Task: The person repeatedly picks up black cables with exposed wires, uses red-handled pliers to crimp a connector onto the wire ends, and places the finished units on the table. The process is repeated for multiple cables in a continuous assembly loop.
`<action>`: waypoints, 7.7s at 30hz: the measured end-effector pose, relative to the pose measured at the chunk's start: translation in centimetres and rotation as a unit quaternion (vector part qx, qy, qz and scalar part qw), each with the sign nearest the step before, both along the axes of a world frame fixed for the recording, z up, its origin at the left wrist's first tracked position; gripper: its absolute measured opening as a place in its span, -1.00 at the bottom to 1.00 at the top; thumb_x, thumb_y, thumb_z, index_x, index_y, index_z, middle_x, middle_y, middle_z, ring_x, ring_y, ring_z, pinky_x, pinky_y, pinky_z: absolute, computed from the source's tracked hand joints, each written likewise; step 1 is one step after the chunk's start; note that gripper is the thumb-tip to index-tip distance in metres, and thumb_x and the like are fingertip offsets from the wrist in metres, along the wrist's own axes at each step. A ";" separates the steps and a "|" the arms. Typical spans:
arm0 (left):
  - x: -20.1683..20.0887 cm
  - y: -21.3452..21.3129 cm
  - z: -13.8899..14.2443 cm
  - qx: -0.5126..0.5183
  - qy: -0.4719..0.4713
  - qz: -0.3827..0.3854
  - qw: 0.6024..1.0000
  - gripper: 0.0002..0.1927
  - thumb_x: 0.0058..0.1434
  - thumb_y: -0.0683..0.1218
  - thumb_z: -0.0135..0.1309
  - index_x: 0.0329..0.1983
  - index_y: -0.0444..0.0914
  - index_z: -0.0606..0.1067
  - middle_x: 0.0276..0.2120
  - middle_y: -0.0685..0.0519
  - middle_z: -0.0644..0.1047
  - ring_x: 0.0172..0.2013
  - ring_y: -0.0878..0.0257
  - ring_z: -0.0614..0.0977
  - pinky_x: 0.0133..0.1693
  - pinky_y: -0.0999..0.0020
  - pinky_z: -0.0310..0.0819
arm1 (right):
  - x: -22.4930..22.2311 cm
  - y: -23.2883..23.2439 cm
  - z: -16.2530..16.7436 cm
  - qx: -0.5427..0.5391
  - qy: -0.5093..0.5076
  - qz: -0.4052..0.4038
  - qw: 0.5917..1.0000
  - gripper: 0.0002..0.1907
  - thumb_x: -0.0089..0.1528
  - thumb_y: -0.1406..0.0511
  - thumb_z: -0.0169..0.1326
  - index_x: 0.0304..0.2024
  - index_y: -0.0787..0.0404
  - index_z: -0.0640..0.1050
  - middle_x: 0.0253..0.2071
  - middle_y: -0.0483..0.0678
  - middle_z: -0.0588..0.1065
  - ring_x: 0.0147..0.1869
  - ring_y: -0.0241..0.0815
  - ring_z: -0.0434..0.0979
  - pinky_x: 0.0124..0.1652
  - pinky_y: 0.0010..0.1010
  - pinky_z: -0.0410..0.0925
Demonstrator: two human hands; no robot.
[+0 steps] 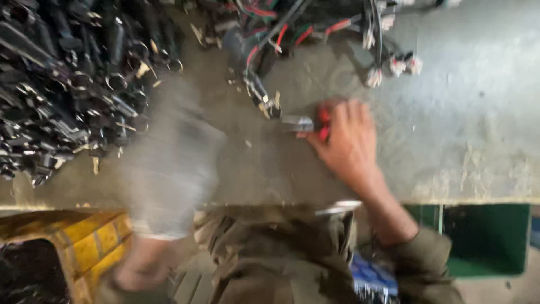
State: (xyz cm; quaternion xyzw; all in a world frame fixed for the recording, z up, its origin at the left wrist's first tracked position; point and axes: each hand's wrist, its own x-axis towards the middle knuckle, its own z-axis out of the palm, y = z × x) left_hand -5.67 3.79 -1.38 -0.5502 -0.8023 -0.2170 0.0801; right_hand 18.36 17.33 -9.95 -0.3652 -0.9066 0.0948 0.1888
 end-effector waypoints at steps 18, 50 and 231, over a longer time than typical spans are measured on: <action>2.0 9.1 -4.1 0.144 -0.466 -0.142 0.861 -0.83 0.36 -0.05 0.18 -0.24 -0.23 0.49 -0.32 0.07 0.50 -0.32 0.29 0.55 -0.23 0.31 0.48 | 0.7 -0.4 0.9 -0.015 0.191 -0.069 0.979 -0.43 0.30 0.02 0.22 0.17 0.22 0.40 0.19 0.05 0.38 0.31 0.08 0.37 0.20 -0.13 0.25; 6.4 1.2 -2.2 0.169 -0.719 -0.174 0.651 -0.72 0.45 -0.11 -0.03 0.13 -0.34 0.47 -0.02 0.04 0.56 -0.07 0.28 0.53 -0.04 0.31 0.43 | -1.8 -4.1 3.8 -0.173 0.108 0.112 0.973 -0.74 0.31 0.37 0.13 -0.44 0.34 0.41 -0.47 0.17 0.40 -0.38 0.14 0.43 -0.34 -0.09 0.23; 7.8 -1.1 -4.4 0.064 -0.328 -0.160 0.929 -0.34 0.36 -0.13 0.17 0.49 -0.27 0.25 0.03 -0.16 0.57 -0.02 0.04 0.61 -0.04 0.16 0.56 | -1.4 -2.8 -1.6 -0.125 0.051 0.045 0.990 -0.67 -0.02 0.30 0.31 -0.30 0.21 0.46 -0.39 -0.02 0.44 -0.29 0.10 0.48 -0.33 -0.12 0.31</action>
